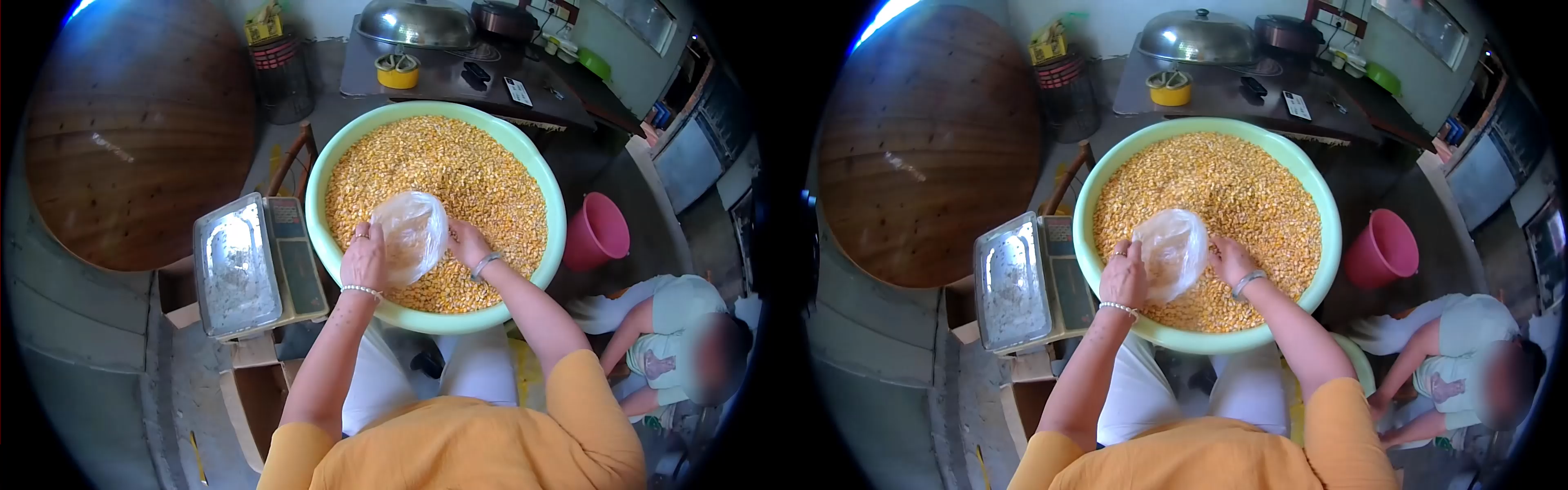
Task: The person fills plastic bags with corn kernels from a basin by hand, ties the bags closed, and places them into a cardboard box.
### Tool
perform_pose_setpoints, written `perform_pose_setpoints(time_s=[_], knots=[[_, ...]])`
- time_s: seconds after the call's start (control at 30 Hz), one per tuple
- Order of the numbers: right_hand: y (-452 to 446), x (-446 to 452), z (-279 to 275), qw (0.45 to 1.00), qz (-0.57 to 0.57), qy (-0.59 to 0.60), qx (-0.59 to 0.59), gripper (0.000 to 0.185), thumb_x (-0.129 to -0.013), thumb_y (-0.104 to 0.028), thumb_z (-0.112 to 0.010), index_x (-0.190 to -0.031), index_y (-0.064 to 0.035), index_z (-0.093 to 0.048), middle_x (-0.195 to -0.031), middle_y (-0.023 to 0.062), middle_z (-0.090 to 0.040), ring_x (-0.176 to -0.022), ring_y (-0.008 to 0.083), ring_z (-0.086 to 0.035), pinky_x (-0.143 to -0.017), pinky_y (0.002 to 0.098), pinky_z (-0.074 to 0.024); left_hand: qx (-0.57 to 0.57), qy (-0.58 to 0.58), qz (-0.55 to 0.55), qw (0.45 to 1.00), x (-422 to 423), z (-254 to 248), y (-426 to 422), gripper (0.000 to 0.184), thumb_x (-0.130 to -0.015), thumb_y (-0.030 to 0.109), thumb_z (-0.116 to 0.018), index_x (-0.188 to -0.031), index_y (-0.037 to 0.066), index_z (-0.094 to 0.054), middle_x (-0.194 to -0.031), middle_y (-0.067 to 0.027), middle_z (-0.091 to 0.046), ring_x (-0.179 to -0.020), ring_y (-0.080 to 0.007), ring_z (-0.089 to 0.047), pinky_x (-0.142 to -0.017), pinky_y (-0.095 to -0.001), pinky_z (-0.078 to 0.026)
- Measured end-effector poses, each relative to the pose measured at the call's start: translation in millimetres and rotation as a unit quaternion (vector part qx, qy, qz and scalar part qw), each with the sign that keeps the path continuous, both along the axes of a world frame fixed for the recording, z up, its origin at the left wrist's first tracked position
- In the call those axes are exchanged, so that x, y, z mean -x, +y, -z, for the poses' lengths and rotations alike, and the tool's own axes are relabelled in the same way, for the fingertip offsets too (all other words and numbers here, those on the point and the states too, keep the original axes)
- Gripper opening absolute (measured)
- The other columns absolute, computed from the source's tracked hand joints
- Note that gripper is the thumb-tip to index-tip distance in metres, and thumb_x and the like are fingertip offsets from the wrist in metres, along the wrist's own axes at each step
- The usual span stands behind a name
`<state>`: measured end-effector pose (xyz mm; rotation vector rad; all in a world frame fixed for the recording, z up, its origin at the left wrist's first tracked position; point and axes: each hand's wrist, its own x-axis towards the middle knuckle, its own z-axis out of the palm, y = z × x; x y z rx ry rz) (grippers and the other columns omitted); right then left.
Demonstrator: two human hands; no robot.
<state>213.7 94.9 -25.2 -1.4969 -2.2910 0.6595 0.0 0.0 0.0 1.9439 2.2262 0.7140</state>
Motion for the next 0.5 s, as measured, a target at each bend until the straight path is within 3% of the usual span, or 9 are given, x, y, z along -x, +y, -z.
perform_pose_setpoints(time_s=[0.07,0.17,0.3,0.4,0.5], knots=[[-4.4,9.4,-8.7,0.998,0.015,-0.05,-0.024,0.031,-0.082,-0.02,-0.06,-0.111,-0.0081,-0.06,-0.101,0.0169,-0.06,-0.099,0.0314,-0.057,-0.087,0.0421,-0.0459,-0.057,-0.01,-0.013,0.998,-3.4,-7.0,1.1,0.028,-0.078,0.001,-0.05,-0.106,0.006,-0.054,-0.117,-0.0194,-0.052,-0.088,-0.0365,-0.06,-0.076,-0.0422,-0.05],[-19.5,12.1,-16.4,0.995,0.009,-0.094,-0.029,0.024,-0.082,-0.02,-0.059,-0.102,-0.0068,-0.062,-0.099,0.0167,-0.059,-0.099,0.0324,-0.056,-0.085,0.0431,-0.0459,-0.017,0.003,0.029,0.999,-3.6,-14.5,-14.2,0.03,-0.076,0.001,-0.051,-0.105,0.007,-0.051,-0.122,-0.0197,-0.048,-0.091,-0.0346,-0.06,-0.073,-0.0407,-0.051],[-9.9,12.8,-10.6,0.994,-0.001,-0.084,-0.065,0.018,-0.082,-0.02,-0.057,-0.094,-0.0081,-0.063,-0.09,0.0172,-0.062,-0.087,0.0348,-0.06,-0.078,0.044,-0.0477,-0.007,0.025,0.042,0.999,-0.1,-16.0,-8.7,0.026,-0.075,0.001,-0.052,-0.101,0.006,-0.052,-0.124,-0.0193,-0.046,-0.089,-0.0347,-0.061,-0.072,-0.0413,-0.052],[-6.8,11.3,-14.6,0.999,0.014,-0.045,0.013,0.018,-0.083,-0.022,-0.054,-0.089,-0.0082,-0.064,-0.084,0.0175,-0.064,-0.081,0.0346,-0.062,-0.076,0.0444,-0.0485,0.012,0.029,0.04,0.999,-0.4,-16.8,-9.0,0.025,-0.075,0.002,-0.052,-0.1,0.006,-0.052,-0.125,-0.0191,-0.046,-0.087,-0.0349,-0.061,-0.072,-0.0415,-0.052],[5.1,7.4,-5.1,0.999,-0.007,-0.04,0.02,0.022,-0.084,-0.025,-0.051,-0.085,-0.008,-0.065,-0.084,0.0178,-0.065,-0.082,0.0334,-0.063,-0.074,0.0442,-0.0489,0.009,0.035,0.037,0.999,-0.6,-16.9,-11.6,0.026,-0.076,0.002,-0.052,-0.101,0.007,-0.054,-0.124,-0.0179,-0.048,-0.085,-0.0346,-0.062,-0.073,-0.0413,-0.051]])
